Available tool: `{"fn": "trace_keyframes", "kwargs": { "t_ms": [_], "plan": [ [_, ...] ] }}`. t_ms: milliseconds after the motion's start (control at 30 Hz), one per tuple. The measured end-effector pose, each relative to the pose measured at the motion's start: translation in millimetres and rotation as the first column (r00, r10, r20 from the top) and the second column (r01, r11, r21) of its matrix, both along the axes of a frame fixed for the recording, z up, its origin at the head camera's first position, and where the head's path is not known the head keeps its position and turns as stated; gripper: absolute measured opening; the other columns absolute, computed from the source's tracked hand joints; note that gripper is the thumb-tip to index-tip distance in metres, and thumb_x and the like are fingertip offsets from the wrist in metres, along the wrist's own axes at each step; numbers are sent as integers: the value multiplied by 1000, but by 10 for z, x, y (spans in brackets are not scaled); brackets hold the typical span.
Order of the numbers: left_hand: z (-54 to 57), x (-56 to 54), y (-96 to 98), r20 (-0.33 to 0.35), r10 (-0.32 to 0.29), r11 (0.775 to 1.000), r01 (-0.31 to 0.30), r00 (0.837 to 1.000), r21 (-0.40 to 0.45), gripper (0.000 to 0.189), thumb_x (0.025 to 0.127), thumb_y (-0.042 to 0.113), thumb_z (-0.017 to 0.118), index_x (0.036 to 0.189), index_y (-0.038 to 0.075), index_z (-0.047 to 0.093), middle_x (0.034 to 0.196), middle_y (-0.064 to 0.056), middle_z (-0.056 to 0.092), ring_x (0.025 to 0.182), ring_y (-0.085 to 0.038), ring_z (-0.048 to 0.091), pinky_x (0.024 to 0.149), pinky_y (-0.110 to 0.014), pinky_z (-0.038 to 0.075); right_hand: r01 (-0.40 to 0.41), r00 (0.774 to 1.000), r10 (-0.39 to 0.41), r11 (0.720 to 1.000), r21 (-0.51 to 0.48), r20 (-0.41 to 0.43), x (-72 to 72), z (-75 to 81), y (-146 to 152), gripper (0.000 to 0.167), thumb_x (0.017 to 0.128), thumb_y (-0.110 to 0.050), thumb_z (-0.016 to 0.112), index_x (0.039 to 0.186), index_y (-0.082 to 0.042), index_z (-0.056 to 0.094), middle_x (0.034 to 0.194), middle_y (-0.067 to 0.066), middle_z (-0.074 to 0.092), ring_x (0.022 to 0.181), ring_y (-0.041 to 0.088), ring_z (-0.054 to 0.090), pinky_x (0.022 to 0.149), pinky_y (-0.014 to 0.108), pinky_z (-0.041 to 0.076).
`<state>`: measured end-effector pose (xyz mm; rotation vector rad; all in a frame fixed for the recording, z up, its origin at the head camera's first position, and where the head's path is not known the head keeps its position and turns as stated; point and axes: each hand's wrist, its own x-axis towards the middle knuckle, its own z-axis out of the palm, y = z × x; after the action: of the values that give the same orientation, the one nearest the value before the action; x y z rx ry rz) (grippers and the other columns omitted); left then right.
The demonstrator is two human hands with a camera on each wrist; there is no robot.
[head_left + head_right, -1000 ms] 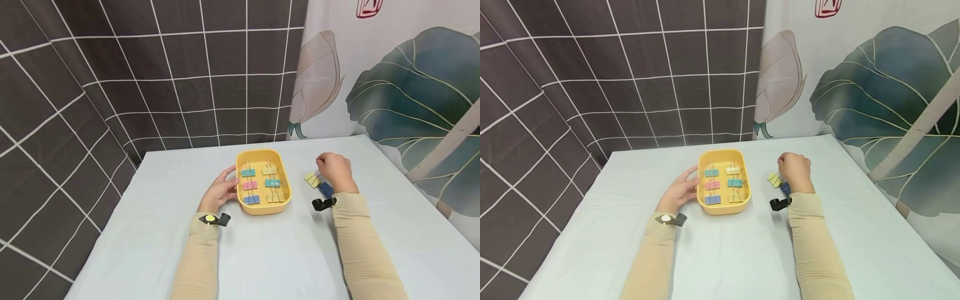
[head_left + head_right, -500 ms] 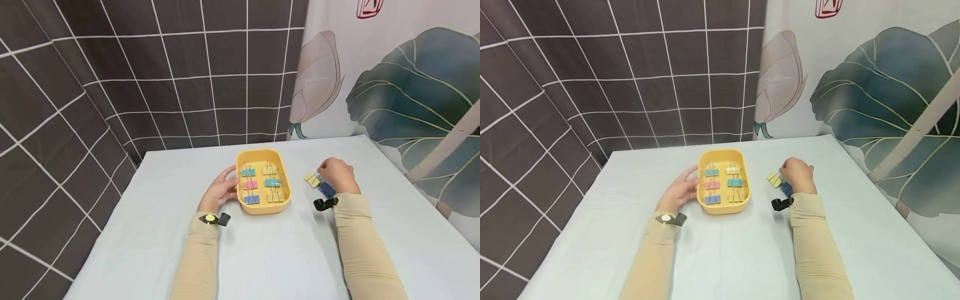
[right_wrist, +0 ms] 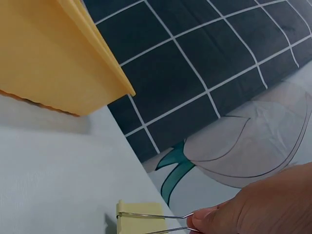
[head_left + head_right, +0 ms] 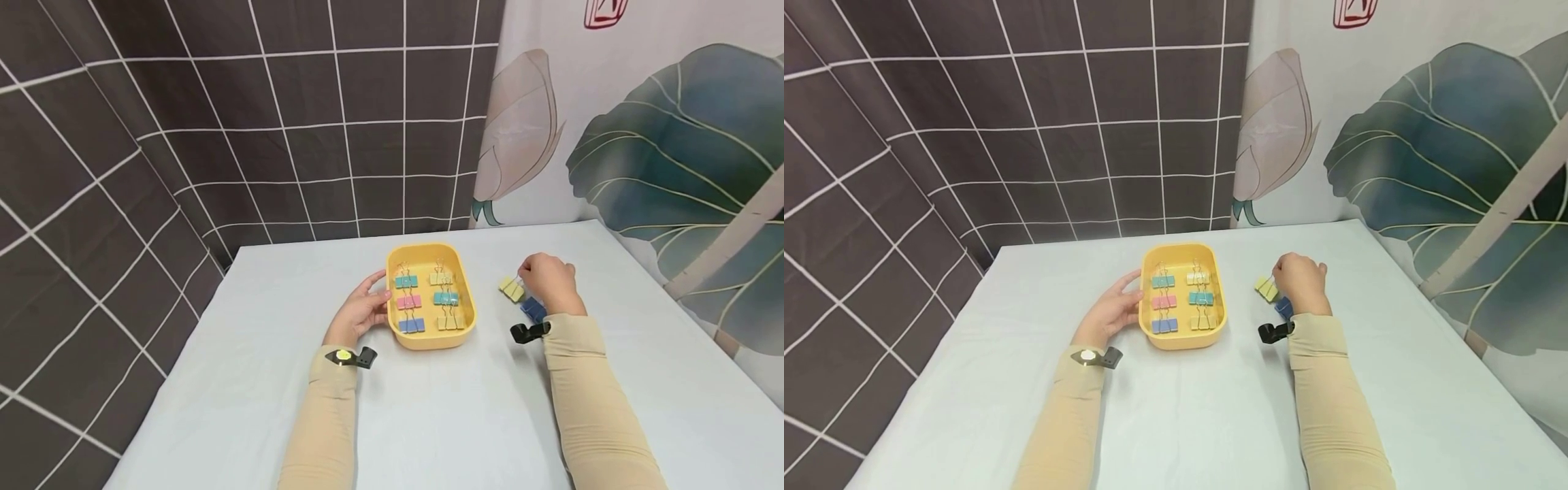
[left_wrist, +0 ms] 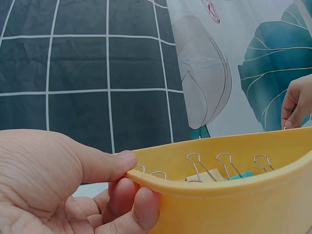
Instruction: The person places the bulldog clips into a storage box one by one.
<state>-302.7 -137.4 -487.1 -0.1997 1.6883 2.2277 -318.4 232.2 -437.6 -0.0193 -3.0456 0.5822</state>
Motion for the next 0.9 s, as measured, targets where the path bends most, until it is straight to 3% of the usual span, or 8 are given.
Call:
{"fn": "trace_keyframes", "kwargs": {
  "t_ms": [300, 533, 733, 900],
  "plan": [
    [-1, -2, 1, 4, 1, 1000, -1, 1000, -2, 60, 100, 4, 61, 152, 28, 45, 121, -22, 63, 75, -17, 62, 59, -28, 60, 5, 995, -5, 1000, 3, -103, -19, 119, -92, 19, 102, -11, 57, 98, 1, 71, 92, 18, 72, 91, 41, 63, 108, 75, 22],
    [-11, -10, -4, 2, 5, 1000, -5, 1000, 1, 58, 100, 4, 60, 150, 29, 47, 121, -21, 63, 75, -16, 63, 59, -28, 60, 8, 987, -4, 1000, 24, -162, -124, 319, -269, 17, 102, -11, 58, 101, 1, 71, 94, 18, 72, 92, 41, 62, 112, 74, 18],
    [-2, -12, -11, -4, -9, 1000, 9, 1000, -2, 59, 100, 5, 60, 152, 29, 45, 122, -21, 63, 77, -17, 62, 59, -28, 60, -49, 974, 63, 996, 69, -218, -249, 459, -486, 16, 101, -12, 61, 101, -1, 72, 94, 17, 72, 99, 43, 61, 113, 73, 20],
    [4, -12, -14, -5, -14, 1000, 14, 1000, 4, 60, 100, 4, 60, 153, 28, 44, 123, -22, 62, 76, -16, 62, 59, -29, 60, -136, 950, 163, 984, 118, -267, -349, 535, -652, 14, 100, -13, 64, 99, -3, 73, 94, 15, 73, 101, 45, 60, 113, 71, 23]
  ]
}}
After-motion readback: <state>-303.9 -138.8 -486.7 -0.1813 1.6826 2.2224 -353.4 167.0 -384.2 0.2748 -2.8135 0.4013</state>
